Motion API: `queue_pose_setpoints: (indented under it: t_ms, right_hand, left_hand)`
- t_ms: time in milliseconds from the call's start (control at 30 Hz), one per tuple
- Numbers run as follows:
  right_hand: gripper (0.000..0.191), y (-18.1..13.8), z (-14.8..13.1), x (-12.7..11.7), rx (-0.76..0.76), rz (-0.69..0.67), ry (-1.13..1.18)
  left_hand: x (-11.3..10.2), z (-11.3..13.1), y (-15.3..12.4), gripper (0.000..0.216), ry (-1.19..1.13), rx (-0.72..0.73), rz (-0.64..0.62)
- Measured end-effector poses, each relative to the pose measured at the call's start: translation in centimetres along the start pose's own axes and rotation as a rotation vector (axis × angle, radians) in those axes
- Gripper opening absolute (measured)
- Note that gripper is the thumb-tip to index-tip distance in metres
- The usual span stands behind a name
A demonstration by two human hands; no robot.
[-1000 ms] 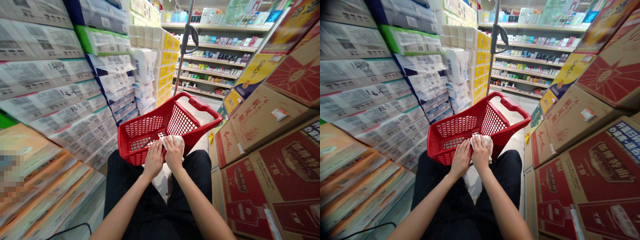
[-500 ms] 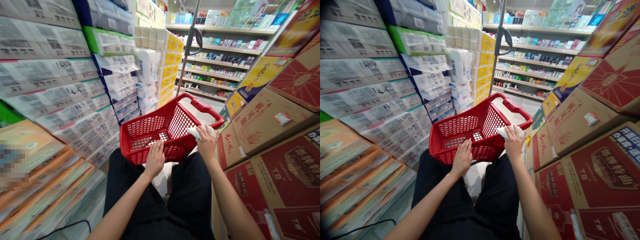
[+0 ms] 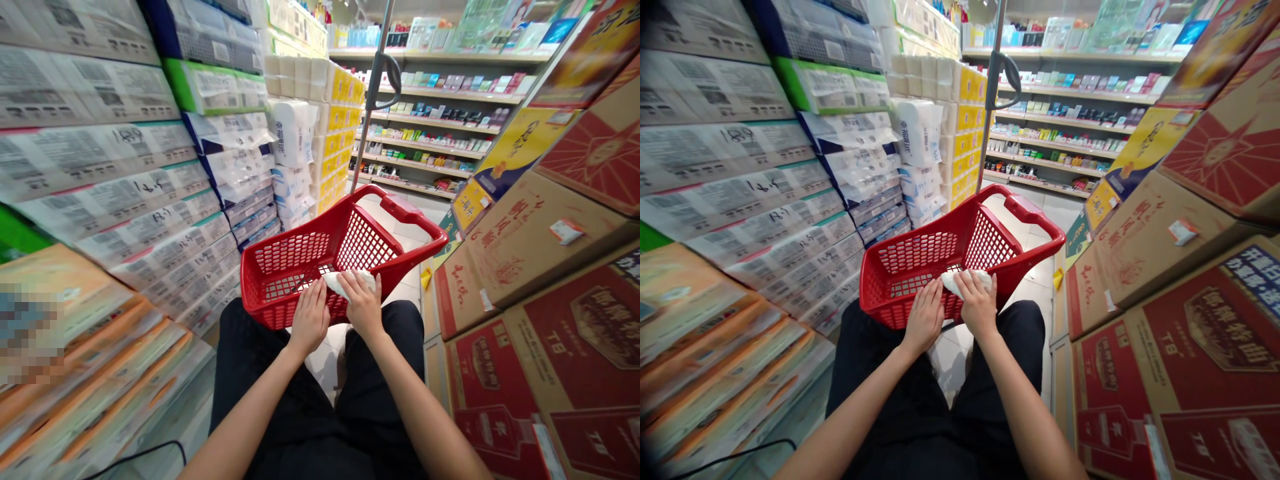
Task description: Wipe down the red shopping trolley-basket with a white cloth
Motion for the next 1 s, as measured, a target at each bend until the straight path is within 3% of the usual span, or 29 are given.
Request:
queue_pose_setpoints:
  t_ms: [167, 267, 433, 533, 600, 700, 767, 900, 1000]
  right_hand:
    - [0.065, 0.0, 7.4, -4.7, 0.070, 0.023, -0.158]
    - [0.066, 0.3, 9.5, -6.1, 0.112, 0.017, -0.153]
    - [0.054, 1.2, 12.9, -7.0, 0.318, -0.020, 0.264]
    - [0.053, 2.1, 15.3, -9.0, 0.414, -0.017, 0.512]
    - [0.058, 2.9, 16.5, -11.9, 0.430, 0.085, 0.457]
    - [0.069, 3.5, 15.8, -15.6, 0.376, 0.288, 0.091]
    - [0.071, 3.9, 13.8, -14.7, 0.276, 0.236, -0.133]
    - [0.066, 3.1, 11.5, -8.3, 0.110, -0.069, -0.320]
    - [0.064, 2.0, 11.4, -6.4, 0.135, -0.063, -0.343]
  left_hand:
    - [0.1, 0.1, 0.1, 0.060, 0.005, 0.008, -0.002]
    - [0.1, 0.1, 0.1, 0.061, -0.002, 0.006, 0.003]
    - [0.1, 0.0, 0.0, 0.061, -0.002, 0.002, 0.002]
    - [0.2, 0.0, 0.0, 0.060, 0.005, 0.001, -0.002]
    - [0.3, 0.0, 0.0, 0.060, 0.009, -0.002, -0.002]
    - [0.4, 0.0, 0.0, 0.060, 0.013, -0.004, 0.000]
    - [0.4, -0.1, 0.0, 0.060, 0.014, -0.006, 0.000]
    - [0.4, -0.1, 0.0, 0.060, 0.021, -0.008, -0.002]
    - [0.3, 0.0, 0.0, 0.060, 0.014, -0.004, 0.002]
Point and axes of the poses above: each hand's wrist, its own y-axis towards the middle knuckle, its own x-axis out of the palm, z = x × y, the point moved 10 cm from there along y, towards the middle knuckle, and after that the axes turned 4 degrees about -x, right-handed, at the moved point
